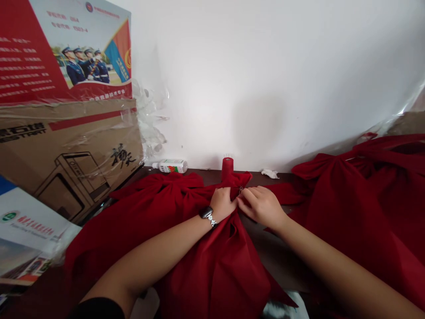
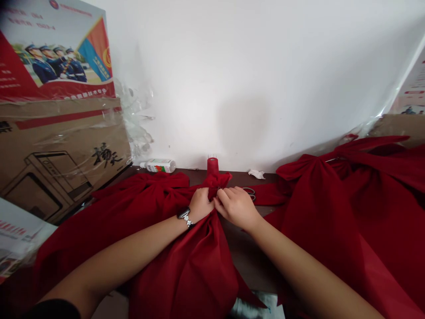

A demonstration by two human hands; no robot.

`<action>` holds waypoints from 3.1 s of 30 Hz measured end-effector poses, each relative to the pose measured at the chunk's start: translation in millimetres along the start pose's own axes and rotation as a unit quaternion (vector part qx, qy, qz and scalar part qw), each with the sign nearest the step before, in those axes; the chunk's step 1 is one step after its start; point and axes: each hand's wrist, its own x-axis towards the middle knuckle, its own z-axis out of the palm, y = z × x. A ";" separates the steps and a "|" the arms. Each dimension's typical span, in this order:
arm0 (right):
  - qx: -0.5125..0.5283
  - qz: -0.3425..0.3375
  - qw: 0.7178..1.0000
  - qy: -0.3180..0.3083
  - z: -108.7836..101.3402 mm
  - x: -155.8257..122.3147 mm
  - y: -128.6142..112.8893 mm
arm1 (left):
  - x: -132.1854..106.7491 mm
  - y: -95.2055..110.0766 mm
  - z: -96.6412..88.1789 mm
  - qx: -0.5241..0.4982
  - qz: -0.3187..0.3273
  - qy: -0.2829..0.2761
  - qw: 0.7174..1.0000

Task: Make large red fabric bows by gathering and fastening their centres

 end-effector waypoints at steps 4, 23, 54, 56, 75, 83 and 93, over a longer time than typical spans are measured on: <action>0.125 0.129 0.983 -0.033 4.2 -2.5 -3.8 | -1.5 0.8 -0.4 0.024 0.012 0.003 1.000; 0.415 0.337 0.845 0.001 11.9 0.5 -16.2 | -2.2 0.6 1.2 0.041 0.032 0.038 0.998; 0.472 0.378 0.795 0.045 18.5 -2.6 -16.9 | -1.1 -2.4 4.3 -0.010 0.060 0.054 0.997; 0.483 0.371 0.792 0.040 18.5 -1.8 -14.6 | -0.2 -3.3 4.8 -0.042 0.055 0.050 0.996; 0.739 0.348 0.577 -0.012 17.1 0.1 26.8 | 1.8 -7.3 -12.6 -0.423 0.129 -0.096 0.892; 0.741 0.341 0.577 -0.046 19.4 -1.4 27.8 | 1.2 -7.6 -7.3 -0.425 0.124 -0.128 0.887; 0.743 0.320 0.586 -0.046 18.0 -4.1 32.3 | 1.6 -7.3 -7.9 -0.435 0.126 -0.116 0.884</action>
